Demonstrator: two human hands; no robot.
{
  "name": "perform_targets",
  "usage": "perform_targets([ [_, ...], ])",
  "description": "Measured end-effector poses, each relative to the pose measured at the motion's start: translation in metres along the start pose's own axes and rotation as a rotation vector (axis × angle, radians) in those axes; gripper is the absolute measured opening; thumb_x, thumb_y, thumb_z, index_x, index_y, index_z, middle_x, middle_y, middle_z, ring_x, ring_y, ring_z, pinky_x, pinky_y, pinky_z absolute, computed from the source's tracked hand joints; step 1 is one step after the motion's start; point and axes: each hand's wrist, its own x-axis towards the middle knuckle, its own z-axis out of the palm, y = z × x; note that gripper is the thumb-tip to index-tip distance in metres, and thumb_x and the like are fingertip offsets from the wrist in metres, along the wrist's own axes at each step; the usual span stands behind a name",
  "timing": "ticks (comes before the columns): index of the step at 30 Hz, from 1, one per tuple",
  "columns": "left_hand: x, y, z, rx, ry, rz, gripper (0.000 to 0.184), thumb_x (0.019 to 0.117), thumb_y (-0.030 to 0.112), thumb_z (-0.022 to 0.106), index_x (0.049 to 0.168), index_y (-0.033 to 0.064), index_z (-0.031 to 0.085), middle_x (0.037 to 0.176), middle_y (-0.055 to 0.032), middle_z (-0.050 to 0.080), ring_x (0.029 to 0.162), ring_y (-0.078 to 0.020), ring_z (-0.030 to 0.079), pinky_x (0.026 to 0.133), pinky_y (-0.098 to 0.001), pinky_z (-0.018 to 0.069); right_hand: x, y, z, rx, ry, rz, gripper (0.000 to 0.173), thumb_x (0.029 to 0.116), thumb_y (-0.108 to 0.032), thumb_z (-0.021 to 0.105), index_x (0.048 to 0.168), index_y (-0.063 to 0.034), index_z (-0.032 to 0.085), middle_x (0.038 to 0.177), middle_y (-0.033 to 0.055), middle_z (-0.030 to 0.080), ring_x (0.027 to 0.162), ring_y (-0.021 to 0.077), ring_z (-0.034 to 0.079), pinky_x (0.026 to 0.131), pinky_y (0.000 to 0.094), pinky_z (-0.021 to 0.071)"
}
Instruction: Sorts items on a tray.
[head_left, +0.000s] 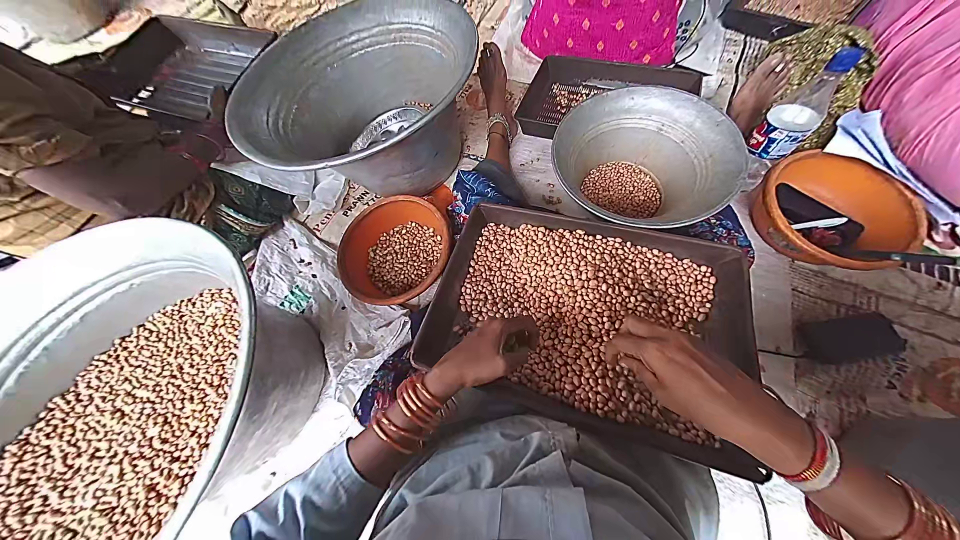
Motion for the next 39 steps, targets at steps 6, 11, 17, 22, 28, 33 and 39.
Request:
perform_targets([
  [6, 0.027, 0.031, 0.031, -0.153, -0.306, 0.047, 0.014, 0.0932, 0.008, 0.072, 0.100, -0.0032, 0.068, 0.083, -0.0039, 0.065, 0.074, -0.0052, 0.058, 0.070, -0.0262, 0.0493, 0.000, -0.029, 0.016, 0.077, 0.109, -0.240, 0.017, 0.0971, -0.016, 0.057, 0.105, -0.0186, 0.072, 0.123, 0.0029, 0.070, 0.091, 0.0172, 0.074, 0.063, 0.0316, 0.0608],
  [11, 0.005, 0.018, -0.035, 0.191, 0.131, -0.112, 0.012, 0.0980, 0.009, 0.064, 0.101, 0.0034, 0.074, 0.093, -0.0072, 0.072, 0.083, -0.0146, 0.065, 0.080, -0.0388, 0.0541, -0.003, 0.011, 0.002, -0.072, 0.066, -0.032, 0.022, 0.0882, -0.010, 0.072, 0.110, -0.0126, 0.074, 0.118, 0.0123, 0.071, 0.088, 0.0327, 0.074, 0.064, 0.0492, 0.0608],
  [17, -0.027, -0.002, -0.087, 0.770, 0.799, -0.200, 0.023, 0.0894, 0.006, 0.075, 0.112, 0.0030, 0.072, 0.117, -0.0220, 0.069, 0.116, -0.0451, 0.062, 0.098, -0.0676, 0.0454, 0.002, 0.044, -0.020, -0.209, -0.221, 0.395, 0.044, 0.0936, -0.011, 0.072, 0.134, -0.0022, 0.060, 0.115, 0.0276, 0.067, 0.100, 0.0487, 0.069, 0.078, 0.0622, 0.0550],
  [22, -0.009, 0.016, -0.056, 0.543, 0.104, -0.485, 0.034, 0.1014, 0.031, 0.064, 0.126, 0.0087, 0.069, 0.114, -0.0190, 0.072, 0.109, -0.0381, 0.069, 0.097, -0.0618, 0.0497, 0.009, 0.046, -0.028, -0.290, -0.630, 0.617, 0.038, 0.0989, -0.019, 0.068, 0.129, 0.0028, 0.060, 0.115, 0.0283, 0.068, 0.112, 0.0480, 0.065, 0.091, 0.0616, 0.0499],
  [28, 0.015, 0.035, -0.001, 0.621, -0.254, -0.533, 0.056, 0.0985, 0.034, 0.069, 0.142, 0.0019, 0.052, 0.122, -0.0285, 0.065, 0.117, -0.0483, 0.063, 0.098, -0.0651, 0.0482, 0.009, 0.034, -0.008, -0.096, -0.965, 0.437, 0.055, 0.0959, -0.030, 0.074, 0.135, 0.0045, 0.057, 0.124, 0.0288, 0.064, 0.120, 0.0463, 0.060, 0.100, 0.0621, 0.0458],
  [33, 0.031, 0.057, 0.035, 0.450, -0.243, -0.408, 0.072, 0.0919, 0.010, 0.068, 0.156, 0.0041, 0.034, 0.119, -0.0287, 0.066, 0.113, -0.0467, 0.065, 0.095, -0.0621, 0.0504, 0.015, 0.020, 0.007, 0.108, -0.924, 0.405, 0.050, 0.0963, -0.033, 0.073, 0.120, 0.0079, 0.056, 0.112, 0.0283, 0.062, 0.108, 0.0436, 0.062, 0.092, 0.0601, 0.0468],
  [39, 0.044, 0.070, 0.025, 0.101, -0.139, -0.126, 0.079, 0.0970, 0.013, 0.068, 0.161, 0.0039, 0.023, 0.134, -0.0291, 0.060, 0.120, -0.0417, 0.063, 0.101, -0.0596, 0.0493, 0.012, 0.009, 0.014, 0.707, -0.444, 0.601, 0.056, 0.0963, -0.016, 0.072, 0.141, 0.0031, 0.044, 0.125, 0.0181, 0.060, 0.112, 0.0201, 0.062, 0.097, 0.0383, 0.0497],
])
